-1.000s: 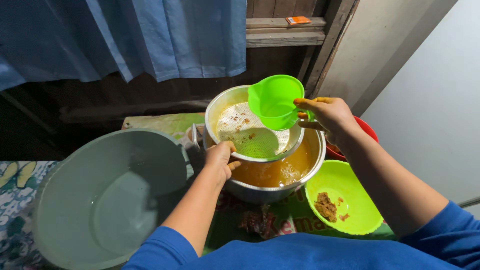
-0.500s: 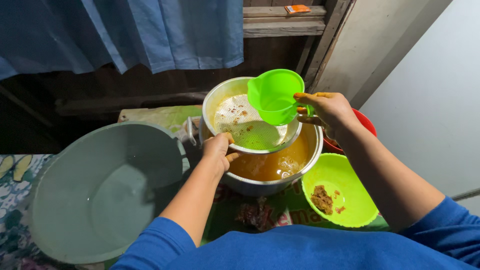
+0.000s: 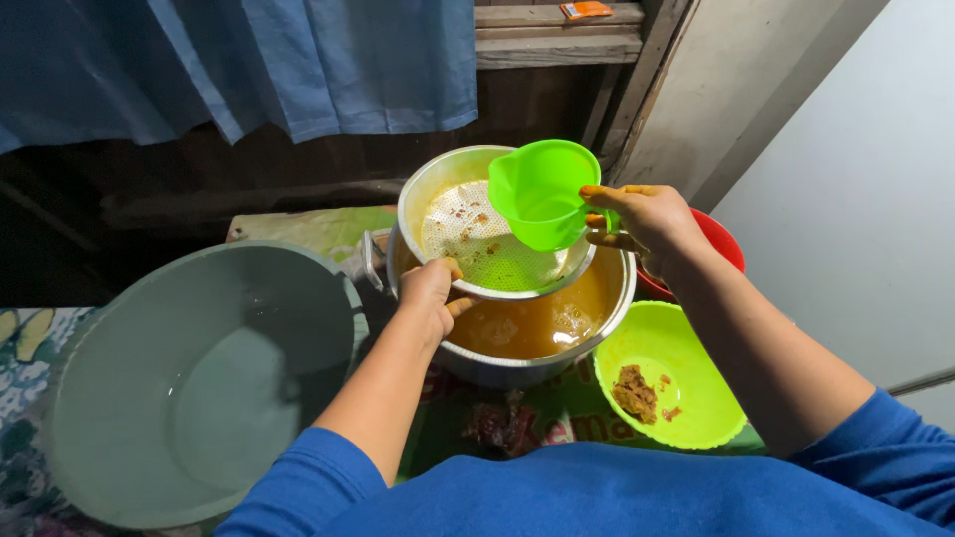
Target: The person pours a yellow liquid from a large pot into a strainer placed over another pot, using a green plastic scoop to transfer the liquid. They repeatedly rinse the strainer with water from a basin and press the residue to extract more liquid.
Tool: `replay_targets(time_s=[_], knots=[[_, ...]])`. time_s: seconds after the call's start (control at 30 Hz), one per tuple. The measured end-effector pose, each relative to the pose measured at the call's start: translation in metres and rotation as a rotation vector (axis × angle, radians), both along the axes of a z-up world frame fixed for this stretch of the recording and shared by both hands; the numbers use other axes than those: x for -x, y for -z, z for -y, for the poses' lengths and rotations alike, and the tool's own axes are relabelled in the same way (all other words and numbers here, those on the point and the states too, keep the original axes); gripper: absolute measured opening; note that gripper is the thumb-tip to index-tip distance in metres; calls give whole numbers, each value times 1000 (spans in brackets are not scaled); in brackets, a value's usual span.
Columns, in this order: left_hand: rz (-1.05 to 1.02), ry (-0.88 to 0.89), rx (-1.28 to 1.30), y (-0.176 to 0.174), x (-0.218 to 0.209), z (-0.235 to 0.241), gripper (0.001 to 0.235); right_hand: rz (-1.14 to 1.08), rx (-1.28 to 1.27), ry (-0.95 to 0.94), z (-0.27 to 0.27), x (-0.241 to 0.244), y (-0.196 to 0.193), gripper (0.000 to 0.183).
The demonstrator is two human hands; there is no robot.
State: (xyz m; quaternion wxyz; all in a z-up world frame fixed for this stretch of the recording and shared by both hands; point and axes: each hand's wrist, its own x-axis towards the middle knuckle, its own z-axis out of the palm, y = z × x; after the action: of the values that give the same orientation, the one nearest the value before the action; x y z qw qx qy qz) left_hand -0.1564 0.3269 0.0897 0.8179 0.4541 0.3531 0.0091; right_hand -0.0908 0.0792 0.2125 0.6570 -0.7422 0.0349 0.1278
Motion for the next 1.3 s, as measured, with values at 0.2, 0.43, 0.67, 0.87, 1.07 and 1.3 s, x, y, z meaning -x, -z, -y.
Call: replay_targets(time_s=[0.2,0.43,0.67,0.87,1.07,1.3], knots=[[-40,-1,-10,-2,-3,2,30,-10,0,-7,1,-5,3,24],[-33,-12,-4,-3,-8,4,32,-24,8,-5,2,-8,3,23],[-30,-26,1,0,-16,8,34,-27,-7,-3,8,-14,5,24],[-40,-16,-7,-4,-26,16,32,-58,-35,37,20,-27,12,26],[12,22,-24,-20,-39,34,30,-27,-204,73,47,-41,8,27],[57,112,-67,-46,-55,83,31,45,-301,179,104,-50,-23,27]])
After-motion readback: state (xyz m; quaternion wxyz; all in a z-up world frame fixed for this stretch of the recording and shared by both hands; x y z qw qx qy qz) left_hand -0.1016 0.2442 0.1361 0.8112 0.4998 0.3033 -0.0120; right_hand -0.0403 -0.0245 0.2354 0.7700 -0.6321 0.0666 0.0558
